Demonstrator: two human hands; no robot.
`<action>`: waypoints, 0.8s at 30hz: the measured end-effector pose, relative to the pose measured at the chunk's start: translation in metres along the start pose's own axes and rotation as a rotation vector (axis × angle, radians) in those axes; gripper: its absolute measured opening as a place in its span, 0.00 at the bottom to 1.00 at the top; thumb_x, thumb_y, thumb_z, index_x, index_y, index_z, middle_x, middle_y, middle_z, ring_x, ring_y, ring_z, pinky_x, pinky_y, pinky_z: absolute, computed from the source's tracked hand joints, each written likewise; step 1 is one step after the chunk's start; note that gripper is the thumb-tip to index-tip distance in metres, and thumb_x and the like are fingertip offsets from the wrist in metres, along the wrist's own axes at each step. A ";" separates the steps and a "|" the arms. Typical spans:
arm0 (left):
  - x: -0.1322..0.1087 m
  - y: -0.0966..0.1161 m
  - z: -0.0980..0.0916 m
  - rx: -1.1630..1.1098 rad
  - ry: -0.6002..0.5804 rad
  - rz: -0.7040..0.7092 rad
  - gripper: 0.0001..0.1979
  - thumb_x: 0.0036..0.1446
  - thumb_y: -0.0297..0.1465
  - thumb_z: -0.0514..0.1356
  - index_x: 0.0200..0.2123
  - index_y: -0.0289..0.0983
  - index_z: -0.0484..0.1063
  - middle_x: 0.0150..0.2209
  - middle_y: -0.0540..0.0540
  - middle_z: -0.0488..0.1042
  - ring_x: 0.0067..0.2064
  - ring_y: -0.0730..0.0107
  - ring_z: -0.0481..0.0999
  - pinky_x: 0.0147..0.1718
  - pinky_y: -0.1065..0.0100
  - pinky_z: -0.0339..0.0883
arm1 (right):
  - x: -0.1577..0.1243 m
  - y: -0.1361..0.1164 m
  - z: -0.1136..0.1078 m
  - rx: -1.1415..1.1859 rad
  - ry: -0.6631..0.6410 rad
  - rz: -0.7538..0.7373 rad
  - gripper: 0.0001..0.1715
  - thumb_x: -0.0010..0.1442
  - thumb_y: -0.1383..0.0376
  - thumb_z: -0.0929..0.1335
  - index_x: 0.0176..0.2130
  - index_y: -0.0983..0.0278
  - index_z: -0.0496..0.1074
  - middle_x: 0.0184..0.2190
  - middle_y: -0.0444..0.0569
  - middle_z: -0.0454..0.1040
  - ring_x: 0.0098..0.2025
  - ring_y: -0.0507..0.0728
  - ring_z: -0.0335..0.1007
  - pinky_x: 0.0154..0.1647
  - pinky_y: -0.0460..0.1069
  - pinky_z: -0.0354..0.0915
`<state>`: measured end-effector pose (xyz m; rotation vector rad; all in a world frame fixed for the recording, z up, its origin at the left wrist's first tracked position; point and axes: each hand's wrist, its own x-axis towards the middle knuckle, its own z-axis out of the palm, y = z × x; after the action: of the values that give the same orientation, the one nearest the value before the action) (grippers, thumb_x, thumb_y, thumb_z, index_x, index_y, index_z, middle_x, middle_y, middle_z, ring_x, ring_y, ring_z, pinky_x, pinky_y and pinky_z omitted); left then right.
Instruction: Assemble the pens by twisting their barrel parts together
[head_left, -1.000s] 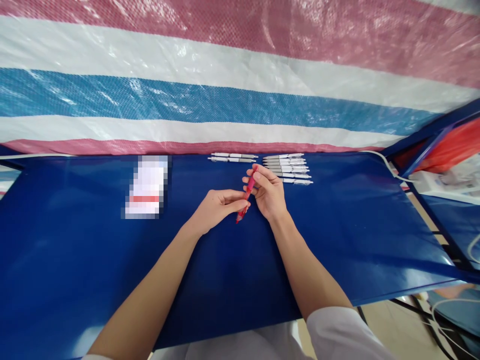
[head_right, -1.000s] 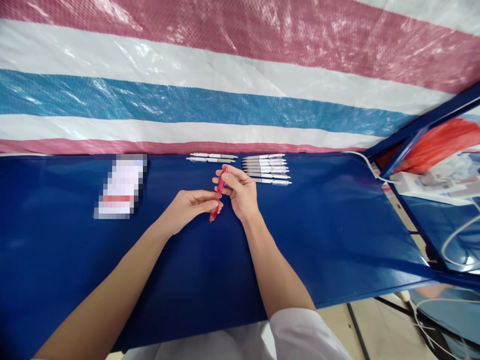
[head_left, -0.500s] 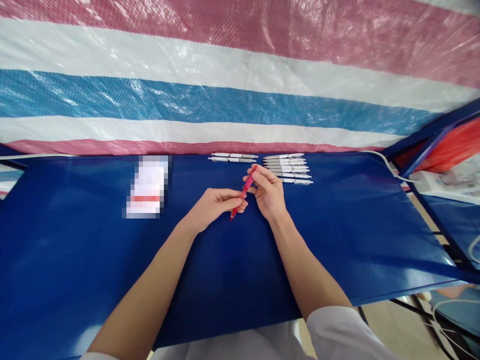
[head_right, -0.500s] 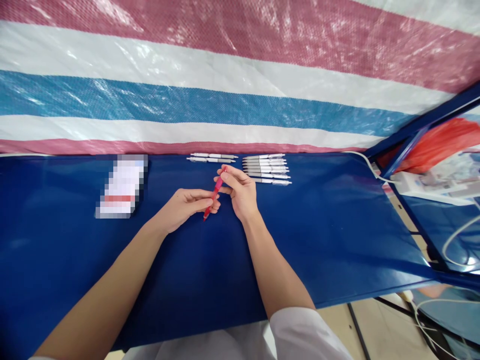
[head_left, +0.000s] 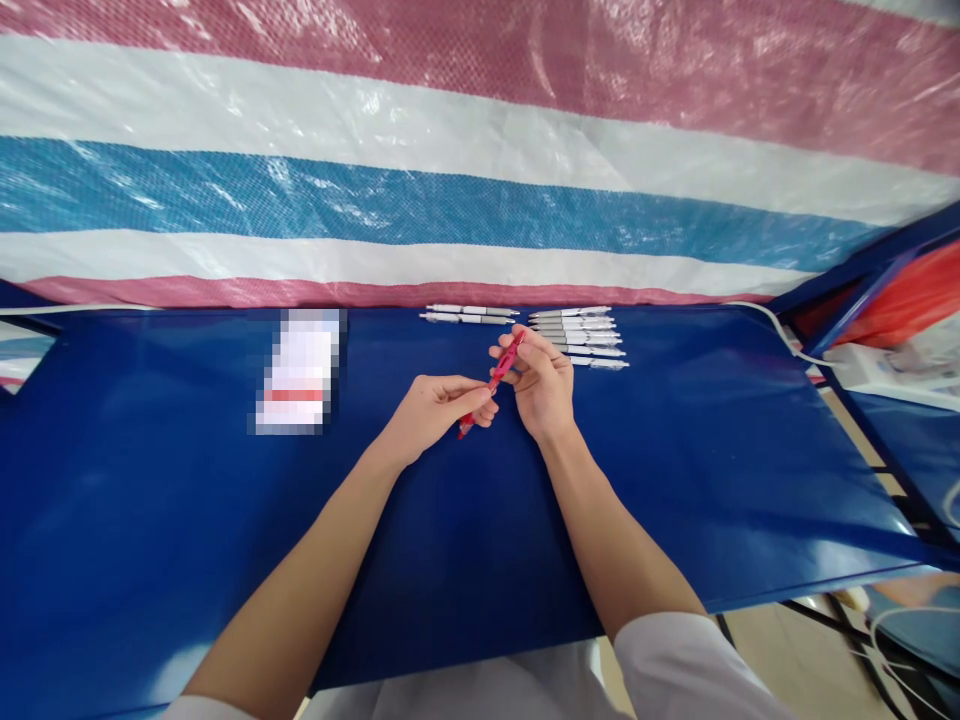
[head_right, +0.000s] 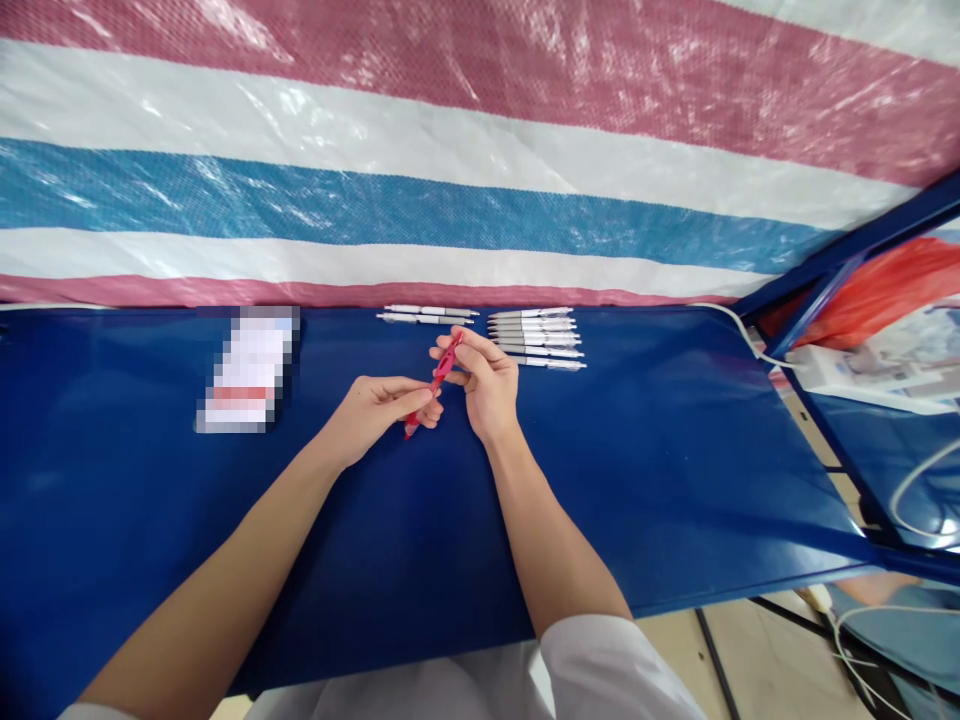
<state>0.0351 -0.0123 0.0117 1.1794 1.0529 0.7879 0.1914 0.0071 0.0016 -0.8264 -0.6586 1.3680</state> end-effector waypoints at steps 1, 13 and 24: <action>0.000 0.000 0.000 0.000 -0.014 -0.010 0.13 0.54 0.39 0.66 0.37 0.36 0.81 0.32 0.45 0.81 0.31 0.66 0.80 0.32 0.67 0.73 | 0.000 0.000 0.000 -0.001 -0.015 -0.007 0.09 0.52 0.64 0.72 0.37 0.59 0.78 0.33 0.42 0.82 0.36 0.55 0.80 0.30 0.47 0.76; 0.000 0.002 0.000 0.110 0.009 0.061 0.14 0.53 0.38 0.67 0.40 0.36 0.80 0.29 0.46 0.80 0.28 0.70 0.76 0.24 0.72 0.65 | -0.002 0.000 -0.001 -0.001 0.008 -0.066 0.11 0.47 0.63 0.76 0.34 0.58 0.77 0.31 0.42 0.81 0.35 0.54 0.80 0.27 0.44 0.74; -0.002 -0.003 -0.001 0.081 -0.118 0.024 0.14 0.56 0.39 0.64 0.42 0.37 0.80 0.32 0.45 0.81 0.32 0.66 0.79 0.30 0.68 0.73 | -0.003 -0.002 -0.003 0.037 -0.019 0.054 0.11 0.47 0.64 0.75 0.35 0.59 0.78 0.29 0.40 0.80 0.32 0.53 0.79 0.31 0.46 0.76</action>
<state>0.0331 -0.0147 0.0095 1.2943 0.9818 0.6906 0.1951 0.0036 0.0015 -0.8079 -0.6281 1.4340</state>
